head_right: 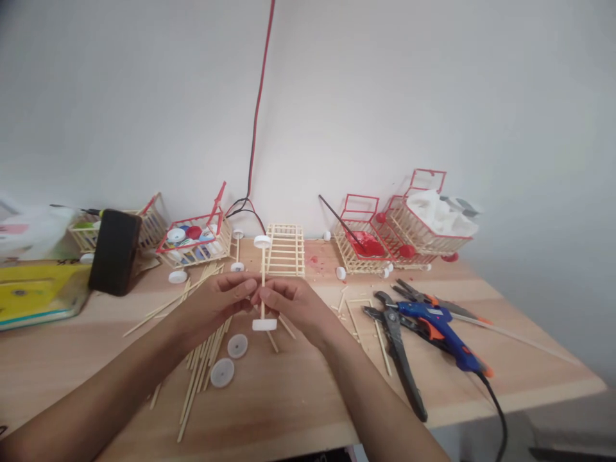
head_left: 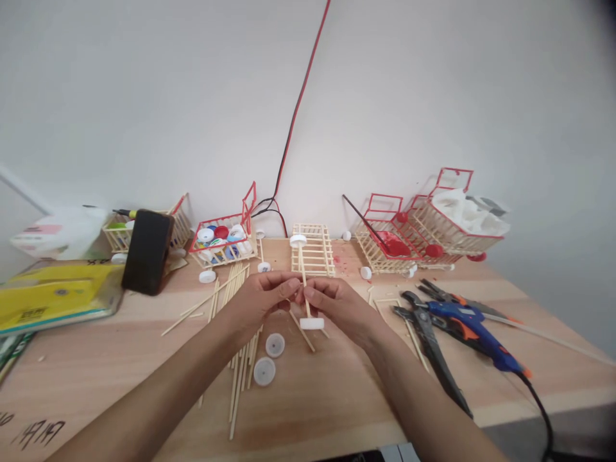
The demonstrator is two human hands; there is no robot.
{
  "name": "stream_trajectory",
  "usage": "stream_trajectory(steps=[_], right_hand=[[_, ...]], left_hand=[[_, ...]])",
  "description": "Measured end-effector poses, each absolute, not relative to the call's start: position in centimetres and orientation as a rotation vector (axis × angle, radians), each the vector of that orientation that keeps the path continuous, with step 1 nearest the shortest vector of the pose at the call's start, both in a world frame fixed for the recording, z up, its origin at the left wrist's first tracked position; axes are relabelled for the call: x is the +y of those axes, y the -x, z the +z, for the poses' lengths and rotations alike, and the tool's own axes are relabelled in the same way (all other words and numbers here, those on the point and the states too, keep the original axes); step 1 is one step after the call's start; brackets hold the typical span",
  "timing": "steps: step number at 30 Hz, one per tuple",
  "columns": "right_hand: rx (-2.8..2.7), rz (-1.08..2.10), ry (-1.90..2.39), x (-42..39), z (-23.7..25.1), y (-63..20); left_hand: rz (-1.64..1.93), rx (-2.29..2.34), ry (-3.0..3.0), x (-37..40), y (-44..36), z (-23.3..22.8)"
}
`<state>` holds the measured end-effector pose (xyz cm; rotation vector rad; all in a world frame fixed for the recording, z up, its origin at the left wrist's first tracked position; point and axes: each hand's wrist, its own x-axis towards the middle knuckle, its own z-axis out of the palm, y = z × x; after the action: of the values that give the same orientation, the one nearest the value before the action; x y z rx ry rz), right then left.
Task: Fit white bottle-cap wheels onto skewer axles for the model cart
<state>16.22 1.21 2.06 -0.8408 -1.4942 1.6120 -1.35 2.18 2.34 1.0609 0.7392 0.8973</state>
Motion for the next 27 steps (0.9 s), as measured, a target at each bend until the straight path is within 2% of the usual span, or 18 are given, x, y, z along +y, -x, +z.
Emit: stream_trajectory(steps=[10, 15, 27], right_hand=[[-1.258, 1.788, 0.677, 1.2, 2.1, -15.9], [-1.097, 1.735, 0.586, 1.5, 2.0, -15.8], [-0.835, 1.999, 0.67, 0.9, 2.6, -15.6]], left_hand=[[0.809, 0.602, -1.015, 2.5, 0.7, 4.7], [0.933, 0.614, -0.89, 3.4, 1.0, 4.8], [1.149, 0.664, -0.928, 4.3, 2.3, 4.4]])
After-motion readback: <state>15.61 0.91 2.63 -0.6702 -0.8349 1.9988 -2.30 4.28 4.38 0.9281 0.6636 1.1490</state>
